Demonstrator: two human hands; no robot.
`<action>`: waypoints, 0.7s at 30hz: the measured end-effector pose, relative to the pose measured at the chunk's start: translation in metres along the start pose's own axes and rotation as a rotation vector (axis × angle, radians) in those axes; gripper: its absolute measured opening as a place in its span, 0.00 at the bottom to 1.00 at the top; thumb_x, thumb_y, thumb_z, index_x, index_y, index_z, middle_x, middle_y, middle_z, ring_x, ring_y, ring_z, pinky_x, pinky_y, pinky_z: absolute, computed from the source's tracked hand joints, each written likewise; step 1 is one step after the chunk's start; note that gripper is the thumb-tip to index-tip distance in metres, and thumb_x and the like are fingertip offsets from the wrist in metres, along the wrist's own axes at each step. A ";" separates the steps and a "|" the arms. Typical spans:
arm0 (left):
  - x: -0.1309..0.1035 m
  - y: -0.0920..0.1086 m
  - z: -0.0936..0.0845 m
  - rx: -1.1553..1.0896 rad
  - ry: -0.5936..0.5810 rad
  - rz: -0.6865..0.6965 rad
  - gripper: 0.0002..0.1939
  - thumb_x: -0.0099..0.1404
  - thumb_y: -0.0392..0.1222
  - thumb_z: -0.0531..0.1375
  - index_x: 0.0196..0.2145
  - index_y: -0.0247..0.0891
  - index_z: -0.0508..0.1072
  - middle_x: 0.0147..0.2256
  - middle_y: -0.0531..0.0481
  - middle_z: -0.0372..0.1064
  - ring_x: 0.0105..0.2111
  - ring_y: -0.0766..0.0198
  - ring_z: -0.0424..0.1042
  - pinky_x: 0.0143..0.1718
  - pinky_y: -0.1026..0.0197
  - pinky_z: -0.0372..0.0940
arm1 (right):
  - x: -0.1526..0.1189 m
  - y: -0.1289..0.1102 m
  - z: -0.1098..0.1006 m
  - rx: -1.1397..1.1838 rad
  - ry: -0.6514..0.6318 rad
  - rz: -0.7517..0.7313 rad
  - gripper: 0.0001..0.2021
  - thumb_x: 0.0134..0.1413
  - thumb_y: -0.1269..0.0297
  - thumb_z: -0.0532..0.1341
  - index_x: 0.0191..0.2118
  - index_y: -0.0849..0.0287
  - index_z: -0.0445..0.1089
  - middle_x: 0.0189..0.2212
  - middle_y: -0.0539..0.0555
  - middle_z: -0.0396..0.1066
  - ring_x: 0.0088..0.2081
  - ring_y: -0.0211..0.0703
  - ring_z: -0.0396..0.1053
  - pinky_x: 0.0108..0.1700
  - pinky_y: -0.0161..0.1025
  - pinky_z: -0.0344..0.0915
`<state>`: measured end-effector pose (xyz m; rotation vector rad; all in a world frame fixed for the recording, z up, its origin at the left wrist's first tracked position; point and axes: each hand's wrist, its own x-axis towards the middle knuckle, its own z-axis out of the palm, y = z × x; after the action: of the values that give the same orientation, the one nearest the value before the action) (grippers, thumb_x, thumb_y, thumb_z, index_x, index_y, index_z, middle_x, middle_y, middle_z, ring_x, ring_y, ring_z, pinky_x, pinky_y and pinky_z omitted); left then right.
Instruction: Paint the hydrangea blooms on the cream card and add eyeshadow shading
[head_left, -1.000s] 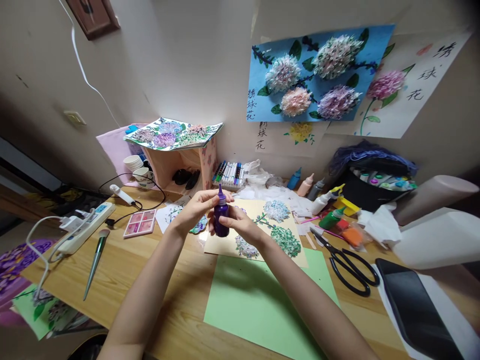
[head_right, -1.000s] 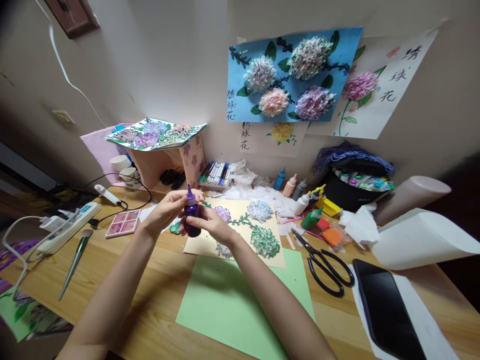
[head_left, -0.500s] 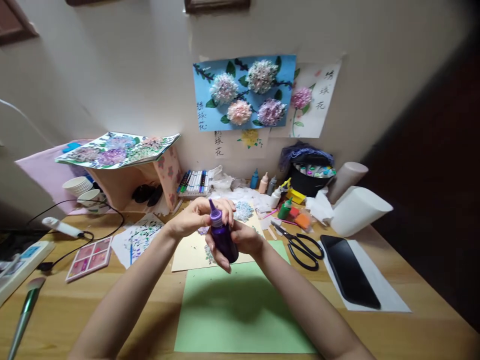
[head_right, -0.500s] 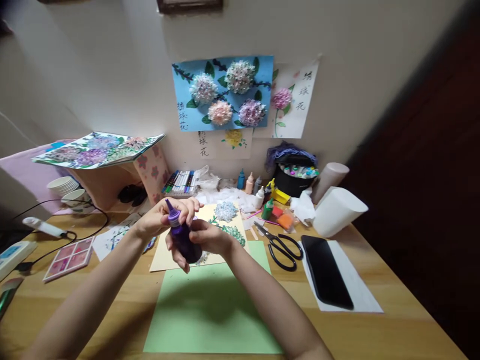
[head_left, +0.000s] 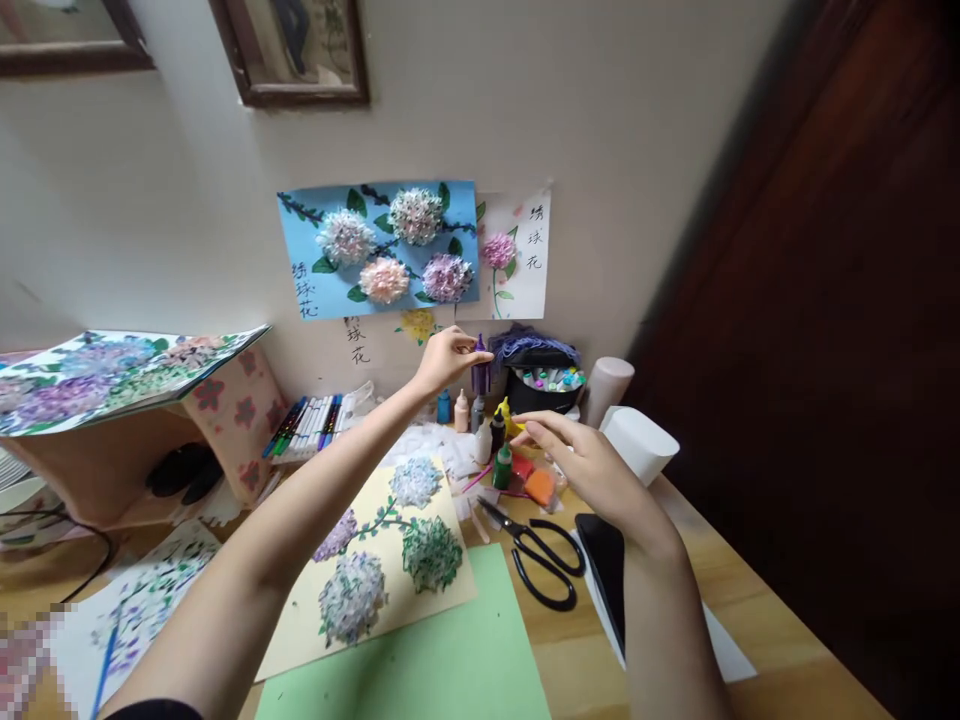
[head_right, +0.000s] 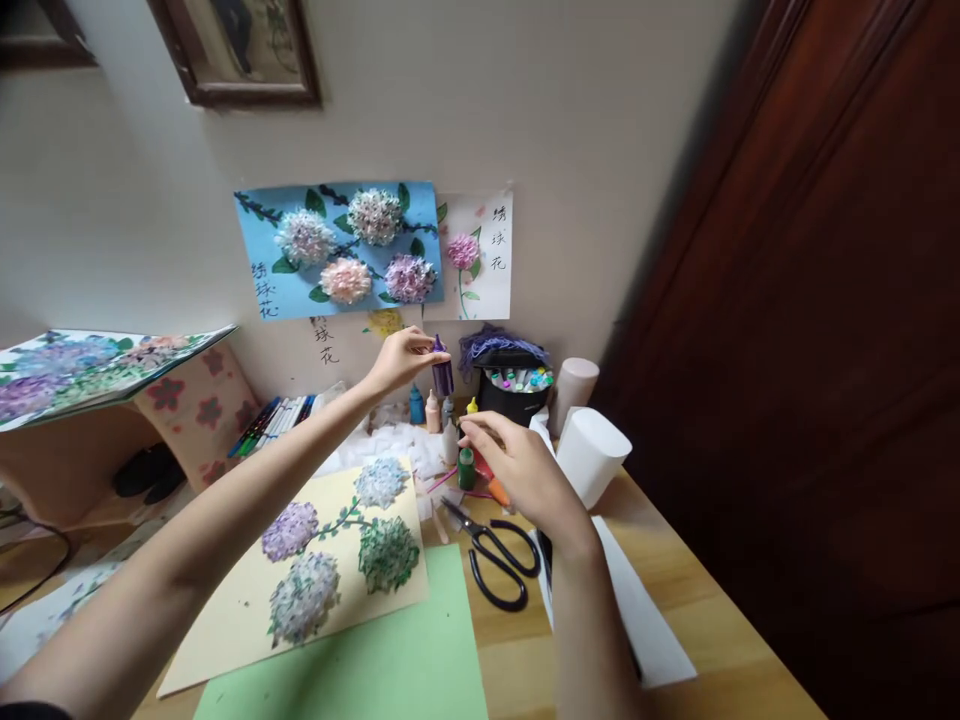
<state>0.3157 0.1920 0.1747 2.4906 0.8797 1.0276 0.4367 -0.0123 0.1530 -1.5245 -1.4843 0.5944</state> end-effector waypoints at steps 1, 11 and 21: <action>0.009 -0.005 0.010 0.045 0.001 -0.014 0.17 0.56 0.51 0.60 0.19 0.36 0.72 0.28 0.49 0.66 0.28 0.65 0.64 0.32 0.64 0.57 | 0.001 0.002 -0.003 0.016 0.003 0.014 0.18 0.57 0.51 0.52 0.45 0.56 0.70 0.37 0.54 0.75 0.42 0.47 0.71 0.42 0.40 0.66; 0.037 -0.046 0.071 0.178 -0.107 -0.232 0.19 0.53 0.54 0.62 0.18 0.35 0.73 0.21 0.44 0.69 0.25 0.62 0.66 0.26 0.62 0.53 | 0.002 0.009 -0.016 0.117 -0.016 0.076 0.20 0.57 0.50 0.52 0.48 0.54 0.68 0.37 0.55 0.74 0.41 0.49 0.72 0.36 0.40 0.70; 0.033 -0.062 0.092 0.192 -0.386 -0.405 0.14 0.63 0.46 0.57 0.41 0.33 0.70 0.39 0.47 0.69 0.37 0.62 0.70 0.38 0.55 0.67 | 0.005 0.009 -0.014 0.153 -0.037 0.122 0.21 0.55 0.47 0.53 0.48 0.53 0.69 0.39 0.55 0.74 0.41 0.49 0.71 0.31 0.39 0.70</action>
<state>0.3737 0.2570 0.0981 2.3896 1.3219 0.3302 0.4546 -0.0104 0.1531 -1.4983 -1.3473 0.7939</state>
